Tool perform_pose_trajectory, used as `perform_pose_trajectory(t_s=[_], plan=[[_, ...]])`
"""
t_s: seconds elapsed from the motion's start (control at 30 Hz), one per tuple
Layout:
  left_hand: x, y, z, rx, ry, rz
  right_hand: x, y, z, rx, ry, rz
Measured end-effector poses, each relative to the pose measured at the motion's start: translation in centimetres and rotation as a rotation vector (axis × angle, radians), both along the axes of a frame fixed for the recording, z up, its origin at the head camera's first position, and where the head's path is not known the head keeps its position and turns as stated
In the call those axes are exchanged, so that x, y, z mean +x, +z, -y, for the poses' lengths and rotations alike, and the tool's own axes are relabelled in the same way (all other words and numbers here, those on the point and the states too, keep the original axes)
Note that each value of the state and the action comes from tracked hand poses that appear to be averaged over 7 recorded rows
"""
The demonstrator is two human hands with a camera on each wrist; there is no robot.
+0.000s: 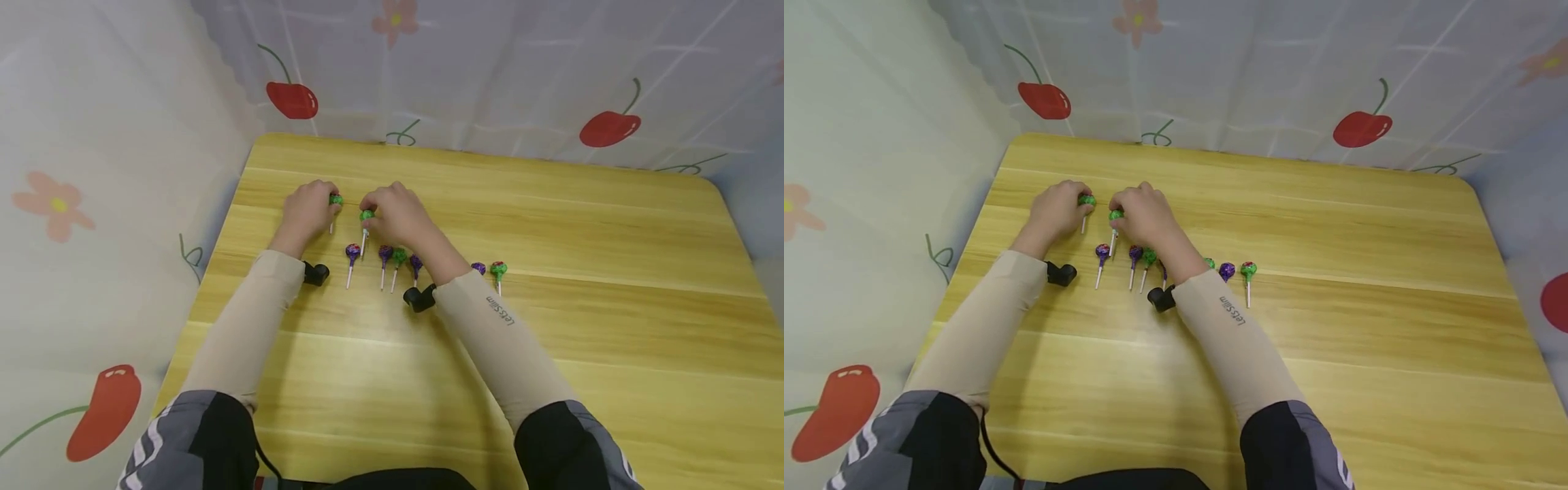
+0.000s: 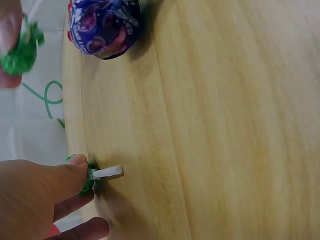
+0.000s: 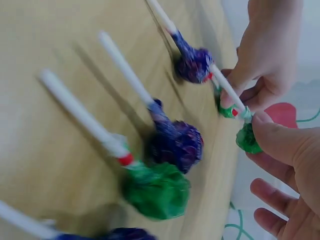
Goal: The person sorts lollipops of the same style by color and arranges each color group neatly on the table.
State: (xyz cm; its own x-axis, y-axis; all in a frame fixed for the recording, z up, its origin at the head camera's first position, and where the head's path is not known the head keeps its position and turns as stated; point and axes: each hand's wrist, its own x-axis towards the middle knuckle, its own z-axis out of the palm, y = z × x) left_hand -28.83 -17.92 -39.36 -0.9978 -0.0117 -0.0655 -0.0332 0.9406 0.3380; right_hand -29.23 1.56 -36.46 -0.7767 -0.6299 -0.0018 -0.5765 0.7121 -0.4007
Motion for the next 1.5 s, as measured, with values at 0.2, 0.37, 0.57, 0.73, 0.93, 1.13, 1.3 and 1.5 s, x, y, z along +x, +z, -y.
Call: perform_pose_trajectory(t_s=[0.2,0.37,0.57,0.73,0.93,1.13,1.3,1.5], plan=[[0.1,-0.1,-0.1,0.006,-0.003,0.002,-2.3,0.2,1.4,0.092,-0.006,-0.033],[0.4,-0.3,-0.4,0.059,-0.009,-0.021,-3.0,-0.4,1.4,0.127,-0.021,-0.033],[0.5,-0.3,-0.9,0.096,-0.031,-0.042,-3.2,-1.1,0.9,0.136,-0.061,-0.006],[0.4,-0.3,-1.1,0.095,-0.045,-0.05,-3.1,-1.3,0.5,0.134,-0.076,0.014],[0.5,-0.2,-1.2,0.1,-0.056,-0.035,-2.9,-1.4,0.3,0.145,-0.092,0.03],[0.9,0.5,-1.1,0.085,-0.07,-0.063,-3.0,-0.3,-0.7,0.115,-0.09,-0.011],[2.3,2.1,-2.1,0.085,-0.118,-0.159,-2.5,1.8,-4.1,0.0,-0.084,-0.058],[4.7,2.6,-5.3,0.061,-0.323,-0.168,0.4,1.5,-9.5,-0.01,-0.07,0.014]])
